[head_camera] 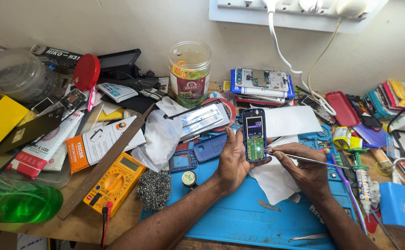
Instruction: The person uses a yellow screwdriver to adjust the keypad area of a disassembled mobile phone. They then use tweezers to press the keypad buttons while the phone is powered on, cycling through the display menus. The person handles the phone and tools throughout the clip.
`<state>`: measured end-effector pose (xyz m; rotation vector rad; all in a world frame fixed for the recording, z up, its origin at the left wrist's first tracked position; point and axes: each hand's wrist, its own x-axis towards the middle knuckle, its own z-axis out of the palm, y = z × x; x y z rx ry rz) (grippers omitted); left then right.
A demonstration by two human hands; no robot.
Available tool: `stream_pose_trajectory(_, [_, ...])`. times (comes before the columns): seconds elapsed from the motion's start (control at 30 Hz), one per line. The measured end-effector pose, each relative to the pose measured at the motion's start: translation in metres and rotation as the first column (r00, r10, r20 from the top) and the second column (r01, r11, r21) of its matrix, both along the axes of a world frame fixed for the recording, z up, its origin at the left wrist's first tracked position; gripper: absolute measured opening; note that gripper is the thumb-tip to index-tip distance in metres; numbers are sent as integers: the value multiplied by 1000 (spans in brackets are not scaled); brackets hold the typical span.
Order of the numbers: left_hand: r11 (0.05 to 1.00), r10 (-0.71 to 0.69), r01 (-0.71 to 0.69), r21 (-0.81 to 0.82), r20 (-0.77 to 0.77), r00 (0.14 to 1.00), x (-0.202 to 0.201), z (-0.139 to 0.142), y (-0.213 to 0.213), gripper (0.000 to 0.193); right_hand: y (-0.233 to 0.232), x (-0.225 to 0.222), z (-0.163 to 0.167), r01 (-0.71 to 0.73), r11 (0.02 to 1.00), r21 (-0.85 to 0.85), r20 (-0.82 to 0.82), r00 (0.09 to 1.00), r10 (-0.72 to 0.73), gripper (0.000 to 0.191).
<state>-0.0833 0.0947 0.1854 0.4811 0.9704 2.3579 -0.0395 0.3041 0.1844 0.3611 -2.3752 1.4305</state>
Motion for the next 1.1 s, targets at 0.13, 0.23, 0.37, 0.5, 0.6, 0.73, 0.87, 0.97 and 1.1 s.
stream_pose_trajectory(0.13, [1000, 1, 0, 18, -8, 1000, 0, 0, 0, 94, 0, 2, 2, 19, 1000, -13, 10, 1000, -19, 16])
stream_pose_trajectory(0.23, [998, 15, -14, 66, -13, 1000, -2, -3, 0, 93, 2, 6, 1, 70, 997, -39, 40, 997, -68, 14])
stream_pose_trajectory(0.37, [999, 14, -14, 39, -5, 1000, -1, -7, 0, 94, 3, 7, -2, -14, 998, -61, -1, 1000, 14, 15])
stream_pose_trajectory(0.5, [1000, 18, -18, 22, -2, 1000, -2, -5, 0, 95, 4, 4, -5, -45, 995, -93, 31, 998, 48, 15])
stream_pose_trajectory(0.6, [1000, 27, -27, -5, -11, 1000, -2, -3, 0, 94, 6, 3, -6, -58, 998, -14, -1, 998, 58, 16])
stream_pose_trajectory(0.73, [999, 26, -27, -19, -4, 1000, -2, -4, 2, 94, 7, 3, -8, -49, 998, -35, 30, 998, 50, 15])
stream_pose_trajectory(0.87, [1000, 28, -28, 4, -12, 1000, -2, -4, 0, 96, 7, 3, -11, -43, 998, -37, 29, 999, 44, 15])
stream_pose_trajectory(0.97, [999, 24, -25, 36, 5, 1000, -2, -3, -1, 96, 7, 2, -11, -34, 999, -36, 35, 999, 35, 16])
stream_pose_trajectory(1.1, [999, 27, -27, 28, 8, 1000, -1, 0, -1, 95, 7, -1, -9, -57, 998, -26, 9, 998, 57, 17])
